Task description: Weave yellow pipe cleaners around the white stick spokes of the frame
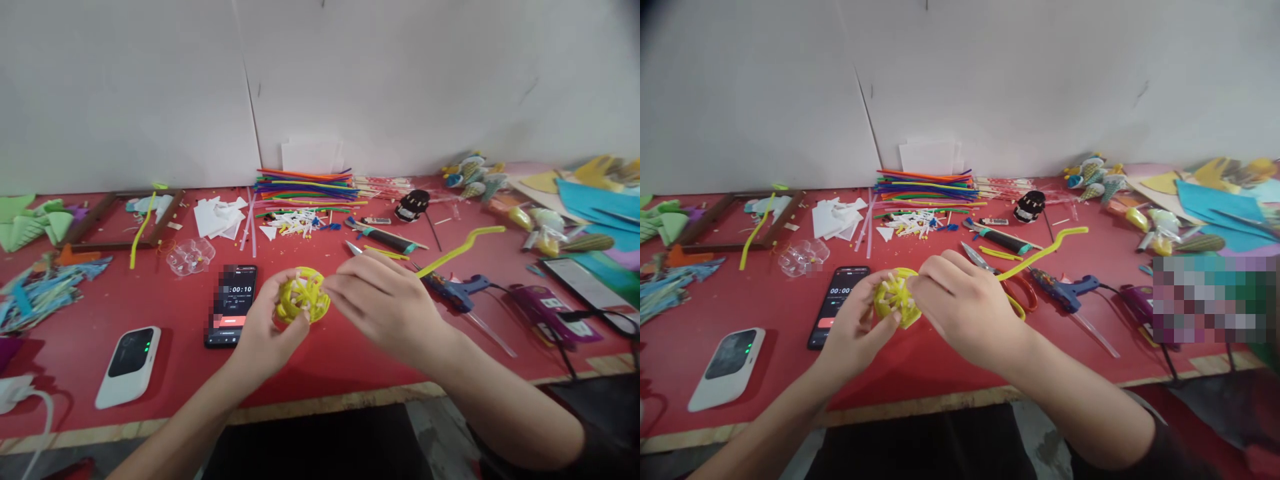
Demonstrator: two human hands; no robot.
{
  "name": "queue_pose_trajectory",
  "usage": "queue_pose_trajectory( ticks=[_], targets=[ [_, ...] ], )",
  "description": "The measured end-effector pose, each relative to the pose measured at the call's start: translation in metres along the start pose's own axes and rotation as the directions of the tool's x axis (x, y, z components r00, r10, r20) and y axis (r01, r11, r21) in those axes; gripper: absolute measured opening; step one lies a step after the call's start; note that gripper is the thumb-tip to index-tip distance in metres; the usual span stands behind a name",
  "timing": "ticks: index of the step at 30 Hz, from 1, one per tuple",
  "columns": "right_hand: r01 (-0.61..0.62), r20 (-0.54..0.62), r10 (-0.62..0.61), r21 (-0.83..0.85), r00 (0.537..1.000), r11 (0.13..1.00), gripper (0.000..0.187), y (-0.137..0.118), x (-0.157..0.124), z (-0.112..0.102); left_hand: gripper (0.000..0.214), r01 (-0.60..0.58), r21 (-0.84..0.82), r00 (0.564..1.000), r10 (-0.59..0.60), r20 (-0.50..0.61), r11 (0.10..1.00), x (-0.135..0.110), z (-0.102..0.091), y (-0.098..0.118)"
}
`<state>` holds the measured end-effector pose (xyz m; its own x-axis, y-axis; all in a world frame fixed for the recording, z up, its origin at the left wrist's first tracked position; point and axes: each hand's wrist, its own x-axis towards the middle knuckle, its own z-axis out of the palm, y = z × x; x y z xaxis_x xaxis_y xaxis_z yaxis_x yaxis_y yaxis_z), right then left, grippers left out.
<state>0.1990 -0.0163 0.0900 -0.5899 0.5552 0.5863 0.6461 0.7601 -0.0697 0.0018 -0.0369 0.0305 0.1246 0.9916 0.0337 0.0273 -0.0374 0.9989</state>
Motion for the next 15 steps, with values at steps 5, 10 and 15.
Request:
queue_pose_trajectory(
  ticks=[5, 10, 15],
  targets=[
    [-0.005, -0.077, 0.006, 0.020, 0.997, 1.000, 0.018, -0.005, -0.003, 0.003, 0.049, 0.041, -0.166, 0.998, -0.048, -0.039, 0.985, 0.001, -0.002, 0.003],
    [-0.019, -0.114, 0.022, 0.030, 0.993, 0.999, 0.015, -0.010, -0.004, 0.005, 0.047, 0.041, -0.241, 0.993, -0.067, -0.099, 0.970, 0.003, -0.002, 0.002],
    [-0.067, -0.113, 0.076, 0.081, 0.991, 0.995, 0.015, -0.014, -0.008, 0.010, 0.045, 0.005, -0.319, 0.987, -0.056, -0.152, 0.948, 0.004, -0.003, -0.005]
  ],
)
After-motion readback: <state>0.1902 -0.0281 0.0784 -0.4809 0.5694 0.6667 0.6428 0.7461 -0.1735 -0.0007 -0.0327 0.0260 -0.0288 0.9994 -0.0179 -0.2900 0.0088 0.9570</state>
